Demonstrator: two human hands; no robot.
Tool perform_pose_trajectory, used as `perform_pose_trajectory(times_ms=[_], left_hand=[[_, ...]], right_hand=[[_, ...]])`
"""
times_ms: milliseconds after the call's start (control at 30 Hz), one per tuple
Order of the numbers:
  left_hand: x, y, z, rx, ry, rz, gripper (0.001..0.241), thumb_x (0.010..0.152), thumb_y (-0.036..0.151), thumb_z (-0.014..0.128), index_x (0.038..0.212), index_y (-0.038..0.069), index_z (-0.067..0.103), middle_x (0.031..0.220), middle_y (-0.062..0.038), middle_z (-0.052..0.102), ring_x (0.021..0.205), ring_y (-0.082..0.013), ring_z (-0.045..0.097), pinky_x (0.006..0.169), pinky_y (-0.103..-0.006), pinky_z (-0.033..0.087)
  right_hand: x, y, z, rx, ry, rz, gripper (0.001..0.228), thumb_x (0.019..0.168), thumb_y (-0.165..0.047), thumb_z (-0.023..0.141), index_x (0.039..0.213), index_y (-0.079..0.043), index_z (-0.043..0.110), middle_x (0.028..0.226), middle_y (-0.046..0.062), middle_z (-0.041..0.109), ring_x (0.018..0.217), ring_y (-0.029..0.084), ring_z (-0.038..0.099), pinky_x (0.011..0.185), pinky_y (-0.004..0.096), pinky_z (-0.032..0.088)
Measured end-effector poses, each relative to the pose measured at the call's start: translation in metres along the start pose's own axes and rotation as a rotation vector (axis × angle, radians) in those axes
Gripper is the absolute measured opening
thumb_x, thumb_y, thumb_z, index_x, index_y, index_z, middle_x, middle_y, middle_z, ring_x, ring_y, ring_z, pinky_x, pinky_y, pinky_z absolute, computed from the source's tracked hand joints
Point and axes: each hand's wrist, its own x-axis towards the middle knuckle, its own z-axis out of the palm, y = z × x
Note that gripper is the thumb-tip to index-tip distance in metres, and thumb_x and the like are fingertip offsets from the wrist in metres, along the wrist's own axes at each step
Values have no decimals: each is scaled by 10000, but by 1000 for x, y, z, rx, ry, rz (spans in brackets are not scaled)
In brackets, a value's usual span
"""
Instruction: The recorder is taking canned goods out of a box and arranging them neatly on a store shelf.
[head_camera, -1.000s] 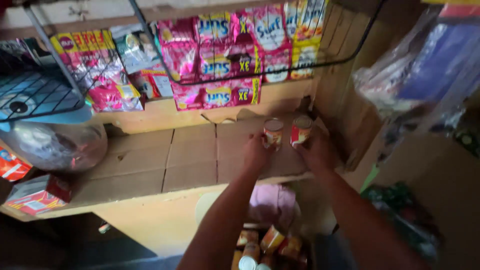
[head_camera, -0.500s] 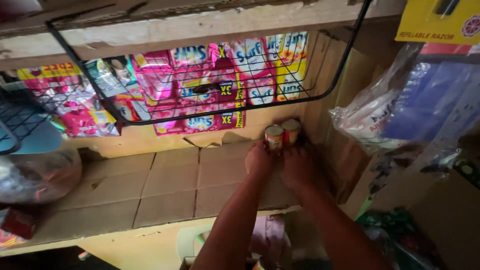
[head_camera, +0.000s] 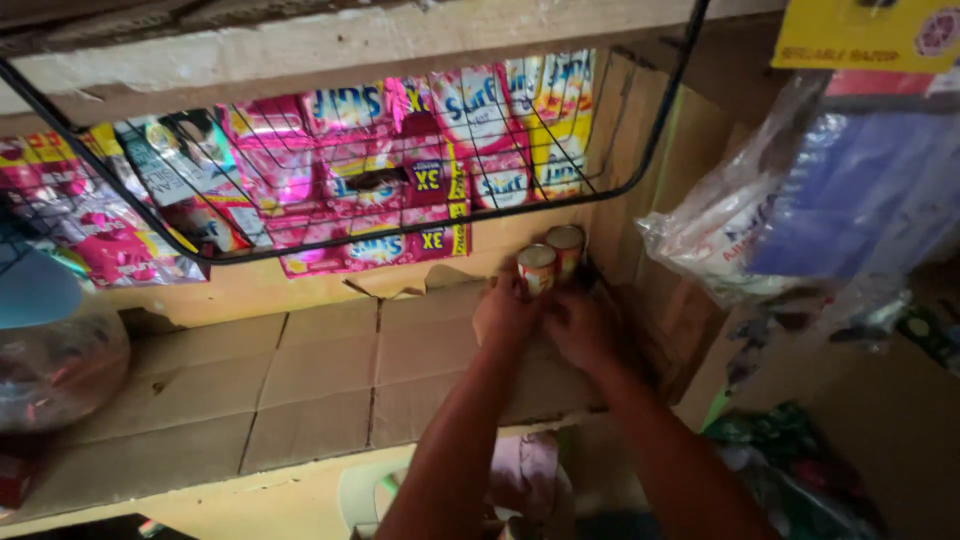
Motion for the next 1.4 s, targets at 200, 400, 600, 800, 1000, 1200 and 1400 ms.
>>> perform_pose_trajectory(times_ms=[200,400,600,800,1000,1200,1400], left_hand=[[-6,-11,17,-310,-176,281,542,765,384,832,1257,185,724,994,-114,773,906,-293,755,772,-439,585],[42,-72,97,-643,-299,451,288,830,152,827,1040,22,679,907,-139,748,836,-163,681,729,-379,595],[2,-29,34,-266,-493,236,271,885,212,715,1143,141,757,899,-84,765,754,-180,689,716,-364,573],[-49,-34,-7,-472,-687,464,304,975,249,549,1173,143,755,1017,-149,807,939,-279,763,897,-399,604],[-124,-107,-42,-320,-374,767,254,854,88,644,1089,91,739,1266,-105,728,1195,-316,685,1077,-394,561],[-263,-131,-156,-168,-166,703,273,881,136,712,1152,119,735,1263,-90,715,1248,-366,625,1054,-471,515],[-360,-221,-115,-67,-474,102,459,881,253,722,1332,203,658,1270,-168,660,1180,-386,623,1018,-483,509]], right_hand=[[-28,-2,-2,318,355,60,152,898,-163,713,1013,-67,687,965,158,709,873,338,716,789,441,577],[-48,-9,-8,92,145,-129,306,767,-159,764,1067,-110,727,1092,180,669,1030,401,629,905,513,504],[-62,-28,-27,-44,126,-43,505,746,-219,801,1223,-120,669,1276,187,577,1203,442,502,1030,564,410],[-68,-11,-19,-60,165,-161,580,713,-122,720,1290,-98,660,1305,192,610,1208,435,537,1055,552,423],[-150,-74,-52,34,189,-231,279,876,-160,721,1136,-79,660,1227,199,623,1164,421,567,1016,534,453],[-256,-128,-31,122,139,-334,316,890,-102,692,1201,-59,652,1222,178,637,1195,404,573,1020,551,429],[-333,-117,36,174,-123,-240,430,842,-137,733,1257,-66,642,1225,170,656,1173,392,584,1000,523,465]])
